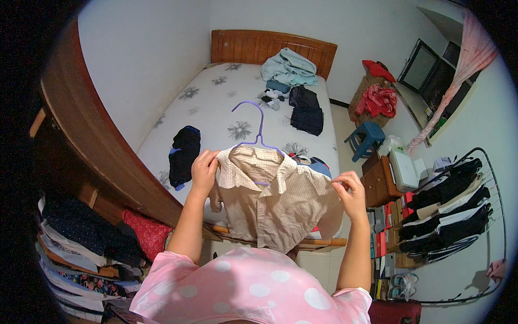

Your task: The person takes various clothing items from a bed, places them onto hangers, and then hangs them inside a wooden wardrobe.

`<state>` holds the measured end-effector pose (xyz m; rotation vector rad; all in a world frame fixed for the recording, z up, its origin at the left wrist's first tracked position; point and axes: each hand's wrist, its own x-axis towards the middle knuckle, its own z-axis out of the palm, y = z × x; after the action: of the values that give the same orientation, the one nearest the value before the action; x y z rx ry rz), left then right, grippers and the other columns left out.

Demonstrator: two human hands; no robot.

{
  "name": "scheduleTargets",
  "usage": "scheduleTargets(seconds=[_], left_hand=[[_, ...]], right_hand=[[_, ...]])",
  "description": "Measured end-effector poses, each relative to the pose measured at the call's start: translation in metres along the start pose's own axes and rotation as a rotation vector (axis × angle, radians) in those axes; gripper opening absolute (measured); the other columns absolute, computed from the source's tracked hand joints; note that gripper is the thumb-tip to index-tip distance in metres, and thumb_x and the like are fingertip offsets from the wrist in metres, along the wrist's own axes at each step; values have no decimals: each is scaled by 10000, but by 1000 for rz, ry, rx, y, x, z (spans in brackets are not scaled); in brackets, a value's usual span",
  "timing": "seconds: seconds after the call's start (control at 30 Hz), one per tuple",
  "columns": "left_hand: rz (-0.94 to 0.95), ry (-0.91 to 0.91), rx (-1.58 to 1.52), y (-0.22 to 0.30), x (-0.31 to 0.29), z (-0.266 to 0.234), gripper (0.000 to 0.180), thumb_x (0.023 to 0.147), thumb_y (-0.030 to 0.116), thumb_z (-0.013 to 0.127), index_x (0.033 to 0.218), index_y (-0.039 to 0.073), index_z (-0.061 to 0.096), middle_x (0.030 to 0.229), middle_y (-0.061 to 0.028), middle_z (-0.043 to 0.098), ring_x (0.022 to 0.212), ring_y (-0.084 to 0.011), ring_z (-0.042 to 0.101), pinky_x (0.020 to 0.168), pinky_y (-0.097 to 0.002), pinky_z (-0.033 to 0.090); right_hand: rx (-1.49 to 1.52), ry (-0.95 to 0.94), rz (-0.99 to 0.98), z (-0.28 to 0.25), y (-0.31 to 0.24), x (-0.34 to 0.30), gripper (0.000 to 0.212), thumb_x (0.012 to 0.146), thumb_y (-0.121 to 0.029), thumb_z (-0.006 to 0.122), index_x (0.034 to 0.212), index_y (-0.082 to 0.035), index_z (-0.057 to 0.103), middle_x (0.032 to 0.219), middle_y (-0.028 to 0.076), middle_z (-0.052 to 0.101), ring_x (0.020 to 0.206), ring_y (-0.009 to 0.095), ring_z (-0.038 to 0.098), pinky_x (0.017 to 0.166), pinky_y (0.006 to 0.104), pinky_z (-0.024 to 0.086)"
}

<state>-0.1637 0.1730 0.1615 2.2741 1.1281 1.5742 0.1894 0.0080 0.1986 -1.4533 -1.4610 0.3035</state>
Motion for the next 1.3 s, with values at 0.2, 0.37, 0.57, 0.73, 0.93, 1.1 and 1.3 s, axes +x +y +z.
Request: scheduleTargets(seconds=[0.2, 0.37, 0.57, 0.73, 0.93, 1.1, 1.3], left_hand=[[-45, -31, -174, 6, -4, 17, 122, 726, 37, 572, 835, 45, 626, 681, -88, 529, 632, -264, 528, 563, -342, 406], [-183, -127, -341, 7, -8, 30, 178, 735, 121, 627, 897, 47, 612, 769, -79, 579, 718, -230, 558, 648, -309, 438], [-649, -527, -521, -36, -74, 95, 529, 754, 236, 688, 1177, 8, 468, 1038, -97, 580, 921, -152, 536, 805, -288, 435], [-647, -712, -879, -23, -115, 142, 424, 851, 261, 582, 1173, 0, 492, 1073, -91, 578, 943, -144, 520, 834, -301, 424], [-521, -743, -1071, 33, -104, 195, 362, 913, 261, 474, 1175, 14, 501, 1062, -44, 573, 934, -115, 503, 841, -277, 407], [-839, -799, -1330, 53, -120, 216, 348, 916, 252, 465, 1182, 31, 508, 1057, -38, 575, 919, -101, 510, 821, -276, 406], [-1140, -943, -951, -6, -213, 249, 325, 880, 269, 508, 1082, 25, 580, 939, -89, 621, 828, -160, 562, 766, -314, 432]], right_hand=[[-343, -103, -53, 38, 10, -1, 202, 827, -144, 545, 1002, -43, 550, 939, 169, 559, 875, 342, 530, 754, 375, 421], [-431, 121, -5, 30, 49, 0, 98, 847, -82, 479, 831, 2, 528, 767, 182, 512, 709, 355, 517, 647, 376, 420], [-355, 261, 138, -30, 76, -5, 180, 894, -141, 436, 840, 15, 511, 682, 95, 463, 651, 176, 446, 619, 292, 395], [-437, 356, 28, -86, 89, -14, 212, 917, -144, 393, 815, 14, 489, 655, 48, 404, 631, 126, 376, 579, 261, 361], [-650, 432, 149, -167, 103, -39, 260, 941, -207, 381, 891, 11, 515, 729, 51, 509, 667, 142, 452, 624, 271, 397], [-739, 400, 189, -165, 102, -51, 313, 933, -231, 408, 950, 50, 544, 767, 128, 589, 701, 184, 527, 660, 307, 426], [-676, 242, 354, -106, 130, -68, 281, 914, -229, 432, 781, 15, 475, 598, 95, 393, 565, 166, 356, 515, 300, 344]])
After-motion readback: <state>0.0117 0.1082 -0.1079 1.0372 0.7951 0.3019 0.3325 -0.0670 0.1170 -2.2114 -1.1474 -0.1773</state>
